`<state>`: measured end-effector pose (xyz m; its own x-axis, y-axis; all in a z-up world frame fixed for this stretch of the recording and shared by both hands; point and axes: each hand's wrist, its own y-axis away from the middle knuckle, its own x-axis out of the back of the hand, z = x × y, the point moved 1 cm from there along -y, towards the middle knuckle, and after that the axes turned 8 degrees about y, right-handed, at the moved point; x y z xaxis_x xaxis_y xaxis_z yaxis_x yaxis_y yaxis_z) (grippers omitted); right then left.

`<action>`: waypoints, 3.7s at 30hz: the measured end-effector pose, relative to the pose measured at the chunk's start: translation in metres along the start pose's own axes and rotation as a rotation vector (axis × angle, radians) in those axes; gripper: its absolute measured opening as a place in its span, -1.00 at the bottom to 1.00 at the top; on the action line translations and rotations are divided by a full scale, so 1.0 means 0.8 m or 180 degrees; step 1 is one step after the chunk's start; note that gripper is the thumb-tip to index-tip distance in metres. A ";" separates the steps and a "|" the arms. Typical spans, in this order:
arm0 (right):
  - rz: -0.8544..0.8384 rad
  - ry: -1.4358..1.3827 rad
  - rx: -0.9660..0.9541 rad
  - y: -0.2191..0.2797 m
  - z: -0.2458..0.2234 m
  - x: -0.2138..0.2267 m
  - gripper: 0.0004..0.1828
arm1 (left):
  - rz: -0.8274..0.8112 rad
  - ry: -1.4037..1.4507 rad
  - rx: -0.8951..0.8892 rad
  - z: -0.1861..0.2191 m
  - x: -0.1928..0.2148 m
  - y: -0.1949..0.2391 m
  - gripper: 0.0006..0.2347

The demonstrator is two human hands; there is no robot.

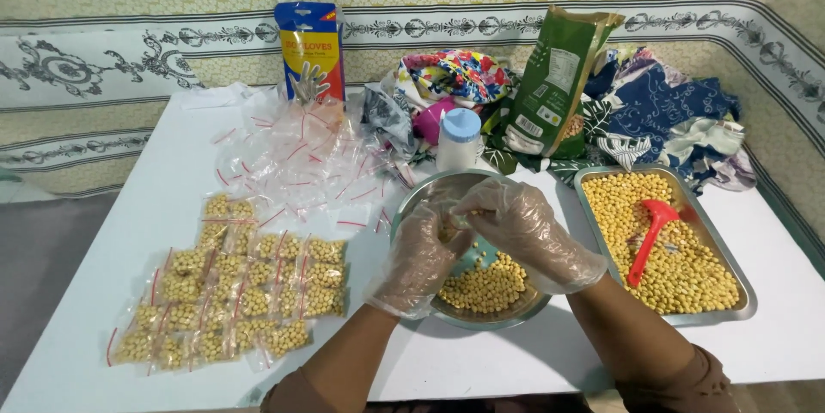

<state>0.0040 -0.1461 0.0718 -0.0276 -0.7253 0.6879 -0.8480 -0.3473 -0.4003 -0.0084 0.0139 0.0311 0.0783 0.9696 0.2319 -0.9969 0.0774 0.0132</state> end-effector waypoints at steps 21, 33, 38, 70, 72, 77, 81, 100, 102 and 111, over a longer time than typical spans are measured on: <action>0.0145 -0.0256 0.0249 -0.003 -0.004 0.007 -0.77 | 0.0286 -0.0032 0.0539 -0.006 -0.017 -0.008 -0.75; -0.0447 0.0180 -0.0089 -0.006 0.044 -0.038 -0.86 | 0.0742 0.0020 -0.0455 0.006 -0.019 -0.005 -0.79; -0.0358 0.0793 -0.0096 -0.016 0.079 -0.042 -0.86 | 0.0754 0.0095 -0.0930 0.027 -0.008 0.001 -0.77; -0.0341 0.0220 -0.0821 -0.016 0.007 0.005 -0.89 | 0.1001 0.1195 -0.0544 -0.014 -0.017 -0.013 -0.82; -0.0330 0.0181 -0.0855 -0.016 0.006 0.006 -0.90 | 0.1025 0.1193 -0.0580 -0.015 -0.017 -0.012 -0.84; -0.0356 0.0044 -0.0858 -0.022 0.031 -0.009 -0.90 | 0.1054 0.1315 -0.0443 -0.003 -0.020 -0.008 -0.79; -0.0258 0.0100 -0.0579 -0.016 0.018 0.000 -0.93 | 0.0949 0.1301 -0.0526 -0.015 -0.012 -0.011 -0.82; -0.0496 0.0940 0.0027 -0.020 0.052 -0.008 -0.88 | 0.0618 0.0468 -0.1467 -0.033 -0.013 -0.021 -0.90; -0.0421 0.0963 0.0115 -0.022 0.086 -0.037 -0.86 | 0.0647 0.0962 -0.1590 -0.042 -0.016 -0.023 -0.85; 0.0218 0.0904 0.0691 -0.020 0.036 -0.040 -0.85 | 0.1033 -0.0520 -0.1767 -0.047 0.008 -0.007 -0.91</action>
<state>0.0334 -0.1343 0.0387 -0.2524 -0.5678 0.7835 -0.7077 -0.4439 -0.5496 -0.0021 0.0284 -0.0037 -0.2709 0.9196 0.2846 -0.8156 -0.0622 -0.5753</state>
